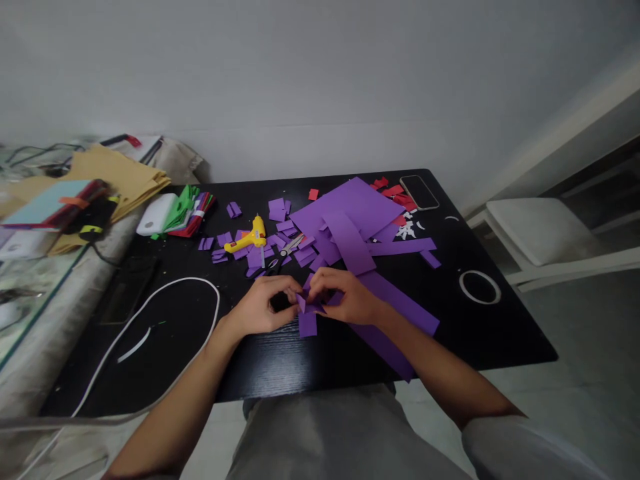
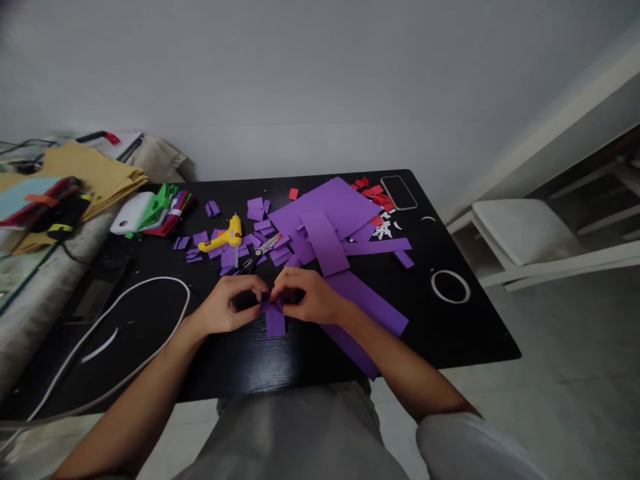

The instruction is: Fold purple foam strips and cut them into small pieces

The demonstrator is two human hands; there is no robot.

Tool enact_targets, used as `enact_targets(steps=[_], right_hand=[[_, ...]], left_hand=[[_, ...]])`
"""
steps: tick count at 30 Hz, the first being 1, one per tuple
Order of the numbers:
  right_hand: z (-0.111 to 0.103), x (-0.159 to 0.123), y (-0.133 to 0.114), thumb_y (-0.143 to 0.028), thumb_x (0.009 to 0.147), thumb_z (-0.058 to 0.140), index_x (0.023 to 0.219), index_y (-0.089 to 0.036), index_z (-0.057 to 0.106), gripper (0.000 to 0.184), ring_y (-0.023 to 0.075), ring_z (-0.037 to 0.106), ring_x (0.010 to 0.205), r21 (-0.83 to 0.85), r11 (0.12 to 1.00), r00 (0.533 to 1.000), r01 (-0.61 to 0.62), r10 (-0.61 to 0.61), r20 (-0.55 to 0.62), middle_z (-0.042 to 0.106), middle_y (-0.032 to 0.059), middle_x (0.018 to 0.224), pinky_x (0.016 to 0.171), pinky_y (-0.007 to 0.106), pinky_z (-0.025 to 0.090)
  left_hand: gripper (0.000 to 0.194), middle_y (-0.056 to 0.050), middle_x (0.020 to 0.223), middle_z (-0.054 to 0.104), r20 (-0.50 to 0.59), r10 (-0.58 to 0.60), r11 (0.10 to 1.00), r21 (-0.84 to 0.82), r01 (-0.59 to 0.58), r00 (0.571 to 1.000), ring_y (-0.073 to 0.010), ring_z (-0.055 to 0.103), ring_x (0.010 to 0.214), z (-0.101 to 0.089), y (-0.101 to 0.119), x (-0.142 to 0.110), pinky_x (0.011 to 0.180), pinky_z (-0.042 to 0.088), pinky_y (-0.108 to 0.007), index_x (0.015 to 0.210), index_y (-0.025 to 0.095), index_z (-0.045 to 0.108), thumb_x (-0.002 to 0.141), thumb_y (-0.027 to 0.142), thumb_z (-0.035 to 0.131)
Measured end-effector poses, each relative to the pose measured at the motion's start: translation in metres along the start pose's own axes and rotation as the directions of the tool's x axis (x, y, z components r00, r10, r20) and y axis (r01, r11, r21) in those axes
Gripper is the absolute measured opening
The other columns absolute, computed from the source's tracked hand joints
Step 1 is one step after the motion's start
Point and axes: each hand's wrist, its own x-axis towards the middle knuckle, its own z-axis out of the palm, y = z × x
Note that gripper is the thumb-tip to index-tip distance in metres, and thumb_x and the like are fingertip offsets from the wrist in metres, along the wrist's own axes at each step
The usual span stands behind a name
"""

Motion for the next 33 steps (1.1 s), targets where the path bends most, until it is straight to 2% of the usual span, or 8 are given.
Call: enact_targets(steps=[3,6,10,15,19,23,29,33], right_hand=[[0.001,-0.001,-0.001,-0.009,0.082,0.071,0.088,-0.02,0.071,0.012,0.0118,0.06,0.075,-0.1,0.994,0.996,0.054,-0.061,-0.062,0.062,0.0031,0.091,0.068,0.025,0.052],[0.003,-0.003,-0.001,-0.004,0.082,0.066,0.089,-0.021,0.07,0.019,0.0138,0.063,0.083,-0.217,0.968,0.986,0.129,-0.149,-0.079,0.062,0.0033,0.092,0.076,0.027,0.054],[0.006,-0.004,0.0,-0.002,0.085,0.06,0.089,-0.02,0.068,0.021,0.0151,0.064,0.088,-0.306,0.933,0.975,0.191,-0.216,-0.048,0.062,0.0046,0.094,0.081,0.029,0.055],[0.01,-0.006,0.004,-0.002,0.087,0.054,0.089,-0.021,0.064,0.021,0.0155,0.063,0.089,-0.355,0.905,0.966,0.235,-0.259,-0.021,0.061,0.0049,0.093,0.082,0.029,0.055],[0.013,-0.008,0.006,-0.002,0.087,0.054,0.09,-0.021,0.062,0.021,0.0162,0.062,0.091,-0.371,0.891,0.955,0.26,-0.295,-0.039,0.061,0.0056,0.094,0.082,0.03,0.055],[0.014,-0.008,0.007,-0.003,0.087,0.055,0.09,-0.022,0.061,0.02,0.0165,0.062,0.092,-0.377,0.89,0.954,0.256,-0.295,-0.05,0.061,0.0058,0.094,0.083,0.03,0.055],[0.016,-0.009,0.009,-0.003,0.087,0.054,0.091,-0.022,0.061,0.02,0.0165,0.062,0.091,-0.386,0.884,0.953,0.264,-0.301,-0.039,0.061,0.0056,0.094,0.083,0.03,0.055],[0.017,-0.009,0.01,-0.003,0.087,0.054,0.09,-0.022,0.061,0.021,0.0166,0.062,0.092,-0.385,0.89,0.959,0.244,-0.28,-0.039,0.061,0.0052,0.094,0.083,0.031,0.055]], left_hand=[[0.017,-0.005,0.087,0.072,0.016,0.033,0.998,-0.053,-0.032,0.999,-0.017,0.068,0.08,-0.003,-0.002,-0.001,0.076,0.052,-0.027,0.097,0.016,0.067,0.081,0.016,0.061],[0.02,-0.007,0.095,0.073,0.015,0.037,0.993,-0.117,-0.035,0.999,-0.0186,0.069,0.088,-0.005,-0.005,-0.001,0.082,0.051,-0.029,0.099,0.016,0.07,0.092,0.02,0.053],[0.033,-0.008,0.093,0.073,-0.079,-0.04,0.991,-0.129,0.029,0.996,-0.0181,0.068,0.089,-0.001,-0.004,0.004,0.083,0.05,-0.029,0.086,0.016,0.073,0.101,0.028,0.046],[0.027,-0.006,0.082,0.071,-0.1,-0.156,0.977,-0.164,0.138,0.983,-0.0152,0.066,0.076,0.005,-0.006,0.006,0.073,0.05,-0.026,0.073,0.015,0.07,0.094,0.03,0.061],[0.014,-0.002,0.077,0.068,-0.057,-0.262,0.929,-0.285,0.236,0.963,-0.0124,0.062,0.069,0.006,-0.008,0.005,0.067,0.05,-0.023,0.085,0.014,0.068,0.086,0.028,0.07],[0.013,0.001,0.075,0.065,-0.007,-0.289,0.903,-0.333,0.27,0.957,-0.0105,0.06,0.068,0.005,-0.008,0.005,0.067,0.049,-0.021,0.091,0.015,0.066,0.083,0.024,0.071],[0.016,0.004,0.063,0.06,0.037,-0.355,0.876,-0.337,0.346,0.934,-0.0084,0.054,0.057,0.006,-0.006,0.006,0.055,0.041,-0.018,0.088,0.014,0.068,0.083,0.028,0.071],[0.017,0.002,0.063,0.062,0.061,-0.35,0.869,-0.352,0.348,0.935,-0.0087,0.055,0.057,0.006,-0.008,0.006,0.055,0.041,-0.019,0.088,0.014,0.069,0.083,0.03,0.072]])
